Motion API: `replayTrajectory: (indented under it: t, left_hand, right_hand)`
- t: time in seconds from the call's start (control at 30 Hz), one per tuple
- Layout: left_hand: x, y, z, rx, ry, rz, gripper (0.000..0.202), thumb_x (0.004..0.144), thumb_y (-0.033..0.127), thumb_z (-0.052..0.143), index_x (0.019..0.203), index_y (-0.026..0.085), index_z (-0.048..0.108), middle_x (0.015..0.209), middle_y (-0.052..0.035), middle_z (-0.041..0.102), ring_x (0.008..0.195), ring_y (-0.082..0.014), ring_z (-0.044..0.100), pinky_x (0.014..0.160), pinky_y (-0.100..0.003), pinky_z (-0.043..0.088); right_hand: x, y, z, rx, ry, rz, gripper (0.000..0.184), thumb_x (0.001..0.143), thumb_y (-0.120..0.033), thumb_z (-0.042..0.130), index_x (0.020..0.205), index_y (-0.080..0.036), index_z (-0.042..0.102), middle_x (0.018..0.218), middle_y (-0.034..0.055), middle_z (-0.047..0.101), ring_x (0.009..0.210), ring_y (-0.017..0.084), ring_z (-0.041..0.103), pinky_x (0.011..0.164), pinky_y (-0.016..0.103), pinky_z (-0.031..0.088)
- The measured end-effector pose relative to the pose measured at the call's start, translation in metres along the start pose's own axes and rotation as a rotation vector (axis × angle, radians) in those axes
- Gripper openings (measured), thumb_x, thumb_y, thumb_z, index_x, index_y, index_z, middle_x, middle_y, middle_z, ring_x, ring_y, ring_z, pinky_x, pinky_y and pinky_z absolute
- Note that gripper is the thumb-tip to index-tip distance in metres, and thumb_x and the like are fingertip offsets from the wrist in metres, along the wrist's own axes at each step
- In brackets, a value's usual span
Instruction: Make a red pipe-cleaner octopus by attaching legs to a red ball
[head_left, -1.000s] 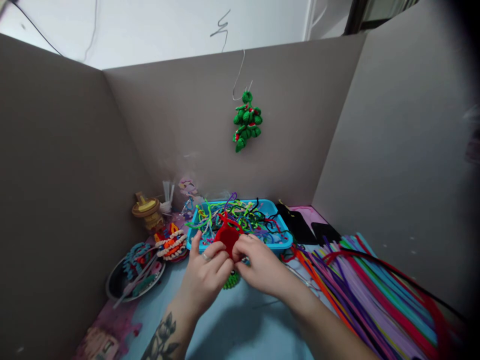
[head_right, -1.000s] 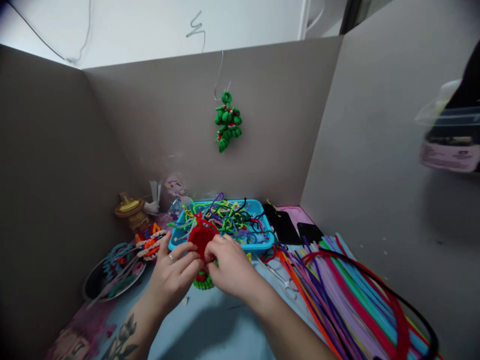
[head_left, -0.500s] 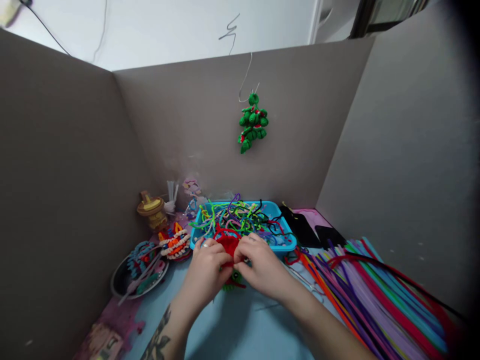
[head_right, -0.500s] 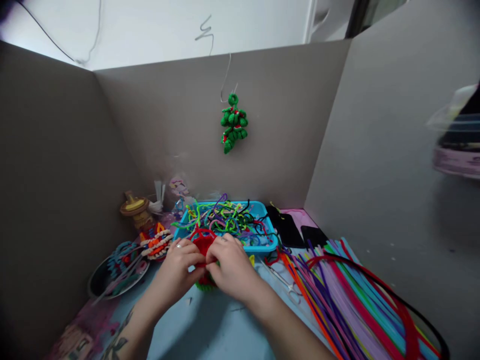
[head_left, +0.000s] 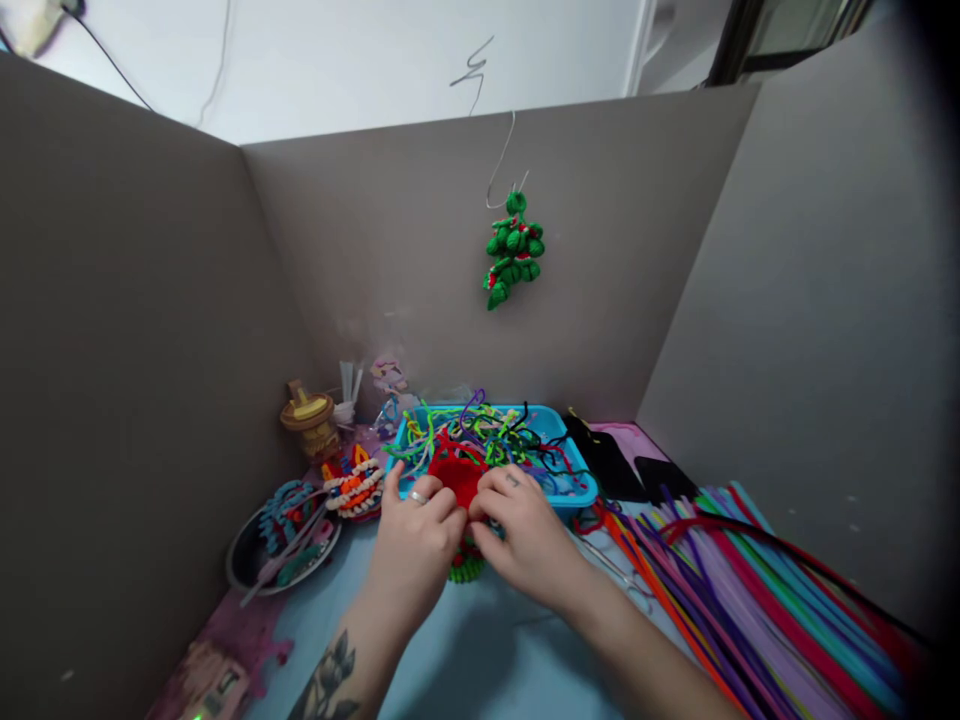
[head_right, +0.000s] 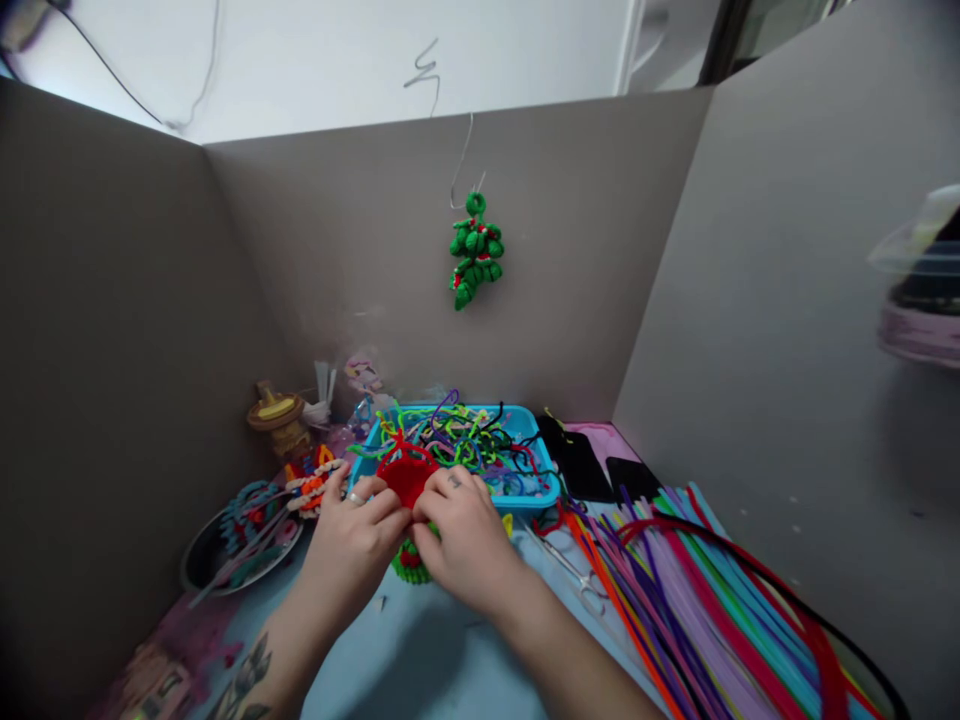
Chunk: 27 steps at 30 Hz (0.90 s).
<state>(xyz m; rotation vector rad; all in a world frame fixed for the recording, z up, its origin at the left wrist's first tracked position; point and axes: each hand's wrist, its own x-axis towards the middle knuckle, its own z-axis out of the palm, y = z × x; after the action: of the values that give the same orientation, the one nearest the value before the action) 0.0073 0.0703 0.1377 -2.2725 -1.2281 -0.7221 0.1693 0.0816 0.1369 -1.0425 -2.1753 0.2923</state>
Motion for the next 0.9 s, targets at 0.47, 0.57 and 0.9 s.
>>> replayTrajectory:
  t: [0.47, 0.57, 0.9]
  left_hand:
    - [0.001, -0.0013, 0.0019, 0.001, -0.062, -0.022, 0.018, 0.082, 0.02, 0.061, 0.064, 0.021, 0.062, 0.063, 0.0017, 0.06, 0.076, -0.0186, 0.054, 0.099, -0.053, 0.026]
    - [0.0014, -0.0012, 0.0013, 0.005, -0.063, -0.002, 0.018, 0.082, 0.018, 0.06, 0.064, 0.021, 0.062, 0.064, 0.0022, 0.061, 0.078, -0.0186, 0.054, 0.099, -0.054, 0.025]
    - [-0.0011, -0.0035, 0.0022, -0.025, -0.07, -0.01, 0.018, 0.084, 0.016, 0.057, 0.067, 0.022, 0.063, 0.067, 0.002, 0.062, 0.083, -0.0186, 0.055, 0.101, -0.055, 0.023]
  right_hand:
    - [-0.0005, 0.0022, 0.0065, -0.149, -0.008, -0.046, 0.012, 0.086, -0.013, 0.049, 0.081, -0.018, 0.058, 0.094, 0.0077, 0.06, 0.092, 0.023, 0.046, 0.083, 0.038, 0.035]
    - [0.0006, 0.0034, 0.007, -0.107, -0.016, -0.028, 0.013, 0.085, -0.011, 0.049, 0.079, -0.018, 0.058, 0.092, 0.007, 0.06, 0.091, 0.023, 0.046, 0.081, 0.037, 0.036]
    - [0.0026, 0.0063, 0.003, 0.076, -0.021, 0.027, 0.015, 0.082, -0.009, 0.053, 0.072, -0.019, 0.057, 0.083, 0.0032, 0.057, 0.088, 0.02, 0.047, 0.078, 0.034, 0.038]
